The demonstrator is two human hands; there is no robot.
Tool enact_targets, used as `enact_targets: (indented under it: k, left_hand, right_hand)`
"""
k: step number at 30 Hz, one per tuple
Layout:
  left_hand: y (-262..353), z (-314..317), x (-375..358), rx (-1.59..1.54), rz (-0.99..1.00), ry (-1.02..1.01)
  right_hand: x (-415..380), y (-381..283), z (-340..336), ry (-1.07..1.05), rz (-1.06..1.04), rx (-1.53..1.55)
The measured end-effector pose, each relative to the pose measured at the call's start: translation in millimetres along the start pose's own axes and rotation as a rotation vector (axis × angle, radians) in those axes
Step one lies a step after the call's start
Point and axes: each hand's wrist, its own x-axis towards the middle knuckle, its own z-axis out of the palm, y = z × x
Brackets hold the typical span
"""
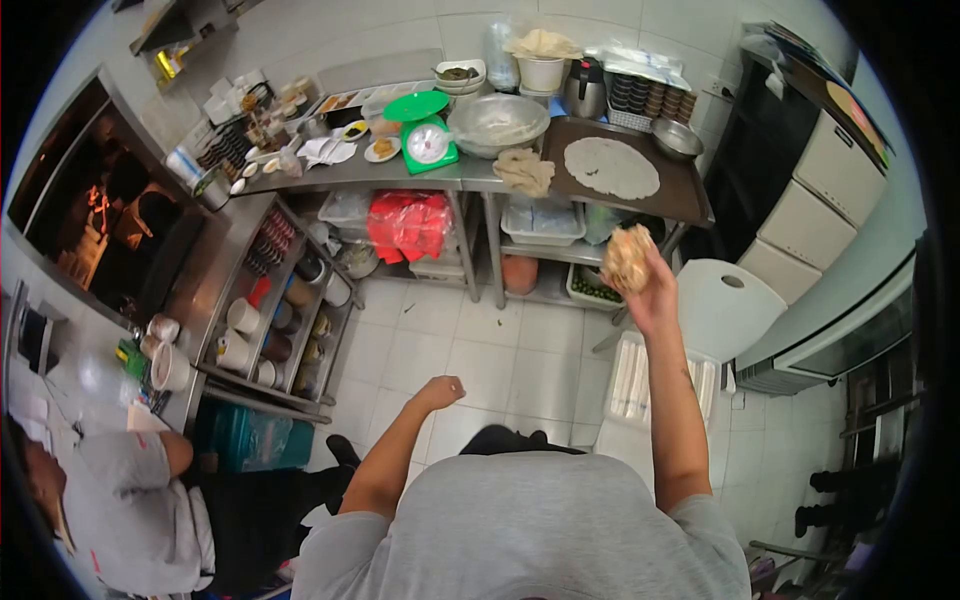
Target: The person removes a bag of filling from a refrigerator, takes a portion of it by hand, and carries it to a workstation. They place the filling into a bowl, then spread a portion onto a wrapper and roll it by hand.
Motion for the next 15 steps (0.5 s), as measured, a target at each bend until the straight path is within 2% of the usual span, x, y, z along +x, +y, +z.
enact_targets:
  k: [1,4,8,12,15]
  left_hand:
    - [6,-11,11,-0.106,-0.053,0.046]
    - [17,-43,58,-0.223,-0.16,-0.037]
    - [57,-115,124,-0.356,0.01,-0.048]
    - [92,-190,200,-0.438,0.152,-0.005]
    - [118,-251,232,-0.376,0.221,-0.051]
  right_hand:
    - [36,-3,6,-0.034,0.014,0.01]
    - [126,-7,39,-0.051,0.001,-0.007]
    - [250,8,64,-0.13,-0.063,-0.054]
    - [364,38,76,-0.128,-0.027,-0.146]
    - [427,63,62,-0.121,0.161,-0.481]
